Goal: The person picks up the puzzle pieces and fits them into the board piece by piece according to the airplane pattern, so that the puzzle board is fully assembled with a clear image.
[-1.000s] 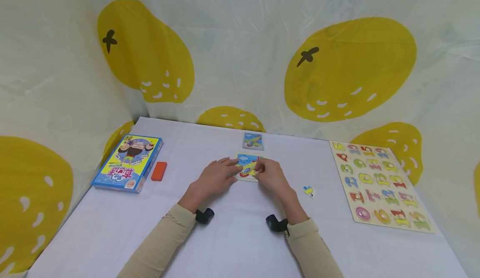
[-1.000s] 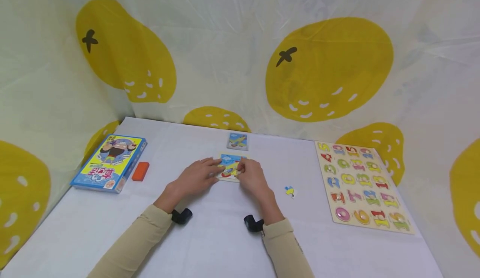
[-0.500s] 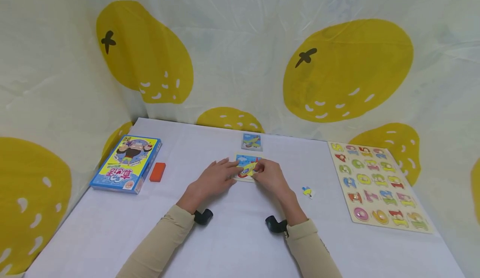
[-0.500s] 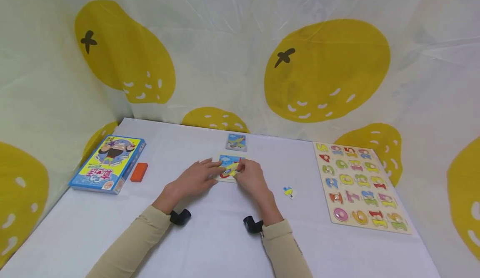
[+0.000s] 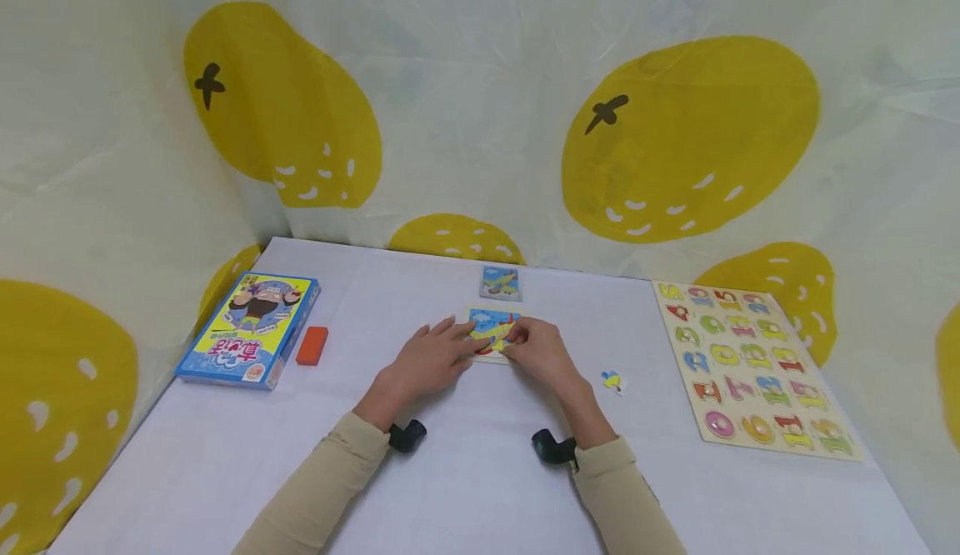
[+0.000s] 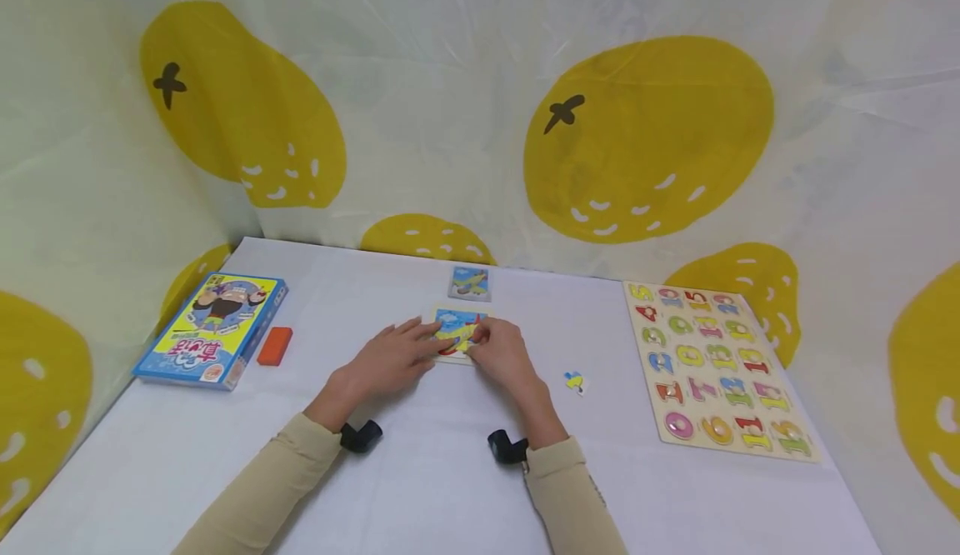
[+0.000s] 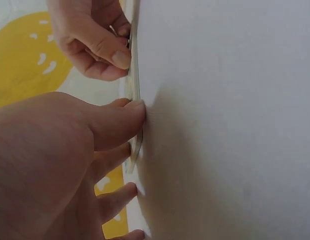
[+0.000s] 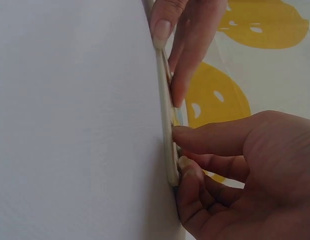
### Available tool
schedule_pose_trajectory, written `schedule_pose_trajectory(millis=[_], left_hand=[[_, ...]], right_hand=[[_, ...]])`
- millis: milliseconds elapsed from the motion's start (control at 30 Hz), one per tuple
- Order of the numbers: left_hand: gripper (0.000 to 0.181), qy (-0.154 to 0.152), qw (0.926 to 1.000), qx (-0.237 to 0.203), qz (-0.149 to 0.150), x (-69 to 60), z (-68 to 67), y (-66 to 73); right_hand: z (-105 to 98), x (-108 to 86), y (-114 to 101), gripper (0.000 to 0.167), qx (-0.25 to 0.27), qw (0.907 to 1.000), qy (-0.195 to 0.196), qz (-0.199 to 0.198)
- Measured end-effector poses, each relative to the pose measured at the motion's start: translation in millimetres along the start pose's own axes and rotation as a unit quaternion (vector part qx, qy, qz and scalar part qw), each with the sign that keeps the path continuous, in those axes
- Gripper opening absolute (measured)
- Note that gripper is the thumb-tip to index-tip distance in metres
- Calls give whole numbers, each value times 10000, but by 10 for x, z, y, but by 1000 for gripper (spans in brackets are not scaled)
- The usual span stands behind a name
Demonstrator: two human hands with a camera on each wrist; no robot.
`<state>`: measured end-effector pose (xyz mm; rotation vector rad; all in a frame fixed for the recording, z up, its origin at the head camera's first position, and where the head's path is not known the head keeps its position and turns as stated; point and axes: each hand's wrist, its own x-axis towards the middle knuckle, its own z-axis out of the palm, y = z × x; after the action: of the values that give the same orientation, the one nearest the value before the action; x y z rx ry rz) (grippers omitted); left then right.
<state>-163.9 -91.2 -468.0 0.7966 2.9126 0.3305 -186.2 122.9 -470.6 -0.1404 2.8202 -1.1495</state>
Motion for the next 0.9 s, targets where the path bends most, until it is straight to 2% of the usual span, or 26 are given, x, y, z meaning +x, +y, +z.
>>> schedule_pose_trajectory(millis=[233,567,733,900], left_hand=[[45,27,10000,-56,11,-24,-13,48],[45,-26,9996,-263,-33,16,34,29],[46,-35,9998,-172,-103,39,66,18],[46,-23,9999,-44,-104,38,61,0]], right_hand=[[-189,-53,116,9,62,9996,-191,-188],[-684,-157,459,16,-463,9988,-157,-63],[-976,-254,552,24,-834,9947,-605,14],[-1163,-362,637,29,-1096,9858,-1180,476]])
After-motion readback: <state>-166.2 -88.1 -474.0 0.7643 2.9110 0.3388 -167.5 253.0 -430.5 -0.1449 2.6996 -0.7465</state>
